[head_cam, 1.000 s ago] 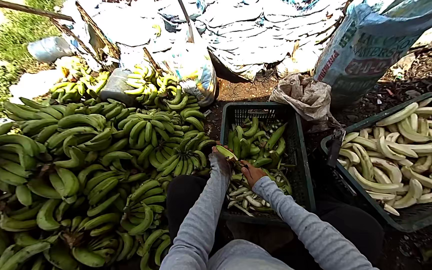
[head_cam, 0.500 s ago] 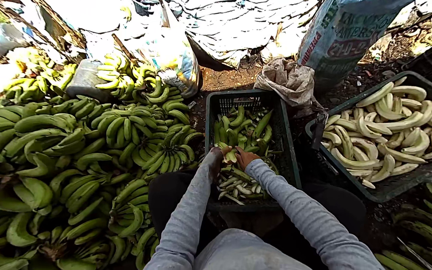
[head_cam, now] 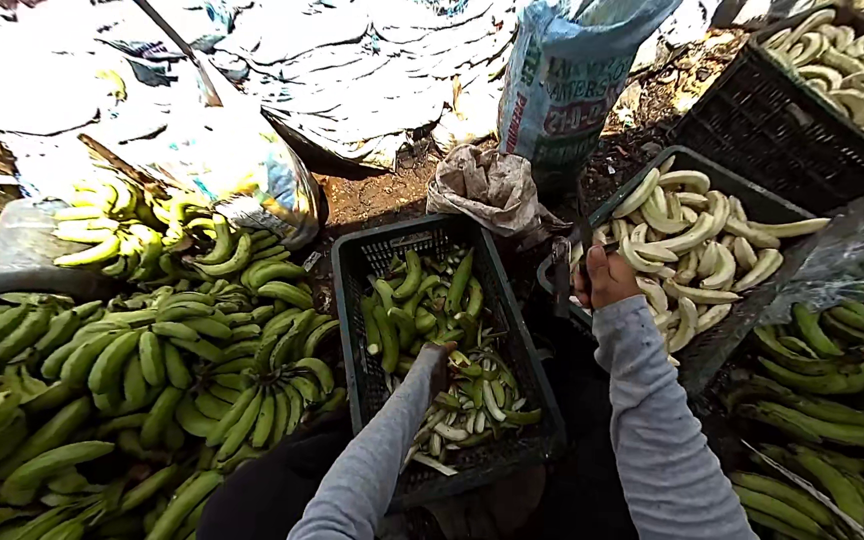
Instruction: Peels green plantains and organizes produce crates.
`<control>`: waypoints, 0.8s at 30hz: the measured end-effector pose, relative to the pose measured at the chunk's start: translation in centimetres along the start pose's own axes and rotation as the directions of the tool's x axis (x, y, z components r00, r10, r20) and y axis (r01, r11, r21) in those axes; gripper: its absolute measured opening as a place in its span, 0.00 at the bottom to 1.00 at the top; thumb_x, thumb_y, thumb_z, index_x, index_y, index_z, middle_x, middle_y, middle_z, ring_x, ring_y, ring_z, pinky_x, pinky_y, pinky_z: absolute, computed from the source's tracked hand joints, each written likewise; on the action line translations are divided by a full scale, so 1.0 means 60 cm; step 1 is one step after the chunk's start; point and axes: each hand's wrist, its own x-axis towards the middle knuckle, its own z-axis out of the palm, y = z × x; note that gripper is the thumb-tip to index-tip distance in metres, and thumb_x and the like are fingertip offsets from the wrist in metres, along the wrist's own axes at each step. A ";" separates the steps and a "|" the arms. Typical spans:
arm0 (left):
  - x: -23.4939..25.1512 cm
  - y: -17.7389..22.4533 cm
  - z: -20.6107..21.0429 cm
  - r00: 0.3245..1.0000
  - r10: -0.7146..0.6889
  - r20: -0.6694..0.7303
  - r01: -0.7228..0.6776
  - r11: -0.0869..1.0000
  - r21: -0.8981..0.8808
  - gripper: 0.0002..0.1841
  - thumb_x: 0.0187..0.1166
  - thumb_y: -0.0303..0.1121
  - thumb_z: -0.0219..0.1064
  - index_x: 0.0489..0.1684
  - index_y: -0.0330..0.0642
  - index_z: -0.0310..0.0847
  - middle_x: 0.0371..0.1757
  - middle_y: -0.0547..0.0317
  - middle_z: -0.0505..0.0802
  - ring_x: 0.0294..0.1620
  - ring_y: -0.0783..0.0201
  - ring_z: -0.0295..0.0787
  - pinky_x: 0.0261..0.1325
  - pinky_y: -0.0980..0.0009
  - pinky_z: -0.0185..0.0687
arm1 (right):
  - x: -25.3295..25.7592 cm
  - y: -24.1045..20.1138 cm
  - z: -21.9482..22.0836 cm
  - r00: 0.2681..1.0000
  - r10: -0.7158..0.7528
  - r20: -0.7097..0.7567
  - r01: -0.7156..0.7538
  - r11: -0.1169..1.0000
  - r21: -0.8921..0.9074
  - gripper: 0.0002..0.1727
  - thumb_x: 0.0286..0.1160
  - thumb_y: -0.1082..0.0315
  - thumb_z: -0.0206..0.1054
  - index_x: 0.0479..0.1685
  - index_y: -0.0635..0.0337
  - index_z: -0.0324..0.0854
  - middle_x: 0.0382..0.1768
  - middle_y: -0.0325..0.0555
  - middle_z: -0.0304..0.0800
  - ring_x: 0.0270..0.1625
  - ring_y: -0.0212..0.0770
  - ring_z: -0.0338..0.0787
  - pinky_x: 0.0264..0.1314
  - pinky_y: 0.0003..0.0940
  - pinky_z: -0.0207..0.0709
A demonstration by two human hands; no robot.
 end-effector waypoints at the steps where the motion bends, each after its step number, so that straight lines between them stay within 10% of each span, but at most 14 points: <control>1: 0.002 0.038 0.016 0.999 0.030 0.012 -0.030 0.999 -0.016 0.21 0.88 0.42 0.62 0.70 0.35 0.71 0.43 0.47 0.85 0.31 0.61 0.80 0.35 0.65 0.80 | 0.003 0.010 -0.004 1.000 0.001 -0.017 -0.001 0.999 0.048 0.32 0.97 0.54 0.37 0.79 0.76 0.64 0.23 0.39 0.74 0.18 0.29 0.72 0.25 0.28 0.75; 4: 0.011 0.178 0.055 0.985 0.170 0.034 -0.168 0.984 -0.056 0.20 0.90 0.44 0.59 0.67 0.36 0.74 0.40 0.49 0.85 0.29 0.62 0.80 0.35 0.67 0.79 | 0.003 0.015 -0.010 0.998 0.056 0.001 -0.056 0.991 0.119 0.29 0.97 0.57 0.40 0.77 0.77 0.65 0.21 0.35 0.72 0.17 0.25 0.72 0.23 0.21 0.72; 10: -0.006 0.377 0.081 0.943 0.323 0.078 -0.292 0.916 -0.275 0.36 0.91 0.60 0.47 0.88 0.41 0.54 0.67 0.35 0.82 0.49 0.50 0.88 0.49 0.58 0.86 | 0.009 0.017 -0.014 0.999 0.032 -0.024 -0.028 0.987 0.156 0.30 0.95 0.56 0.43 0.76 0.78 0.65 0.20 0.31 0.73 0.17 0.21 0.72 0.23 0.17 0.71; 12: 0.015 0.309 0.081 0.897 0.414 0.157 -0.442 0.852 0.281 0.28 0.94 0.48 0.50 0.70 0.25 0.69 0.47 0.40 0.91 0.38 0.58 0.91 0.43 0.64 0.88 | 0.011 0.020 -0.011 1.000 0.023 -0.010 -0.022 0.990 0.137 0.30 0.95 0.56 0.43 0.76 0.77 0.66 0.21 0.33 0.73 0.18 0.23 0.72 0.24 0.20 0.72; 14: 0.042 0.185 0.077 0.820 0.320 0.475 -0.568 0.350 0.745 0.20 0.89 0.41 0.57 0.60 0.30 0.83 0.55 0.39 0.92 0.59 0.48 0.90 0.67 0.48 0.82 | 0.011 0.019 -0.009 1.000 0.023 -0.004 -0.023 0.993 0.117 0.30 0.96 0.56 0.42 0.77 0.77 0.66 0.22 0.35 0.74 0.19 0.25 0.73 0.25 0.21 0.73; 17: 0.056 0.010 0.082 0.741 -0.037 0.670 -0.664 -0.188 0.724 0.18 0.85 0.26 0.58 0.69 0.28 0.78 0.73 0.30 0.82 0.79 0.32 0.73 0.80 0.37 0.65 | 0.005 0.019 -0.007 1.000 0.025 -0.003 -0.024 0.994 0.110 0.31 0.96 0.54 0.42 0.77 0.76 0.66 0.22 0.35 0.74 0.19 0.24 0.73 0.25 0.20 0.73; 20: 0.106 -0.070 0.074 0.770 -0.068 0.635 -0.631 -0.231 0.740 0.28 0.86 0.19 0.53 0.88 0.34 0.60 0.88 0.32 0.66 0.89 0.32 0.57 0.87 0.33 0.50 | 0.002 0.028 -0.001 0.999 -0.039 -0.010 0.040 0.994 0.106 0.32 0.95 0.52 0.42 0.74 0.77 0.68 0.21 0.32 0.75 0.18 0.22 0.73 0.23 0.19 0.73; 24: 0.120 -0.081 0.076 0.804 -0.069 0.591 -0.588 -0.243 0.771 0.28 0.86 0.20 0.52 0.88 0.38 0.63 0.89 0.34 0.66 0.89 0.31 0.58 0.87 0.33 0.51 | -0.001 0.006 0.004 1.000 -0.017 -0.002 0.017 0.996 0.086 0.28 0.96 0.58 0.43 0.78 0.75 0.68 0.23 0.37 0.76 0.20 0.27 0.73 0.27 0.24 0.73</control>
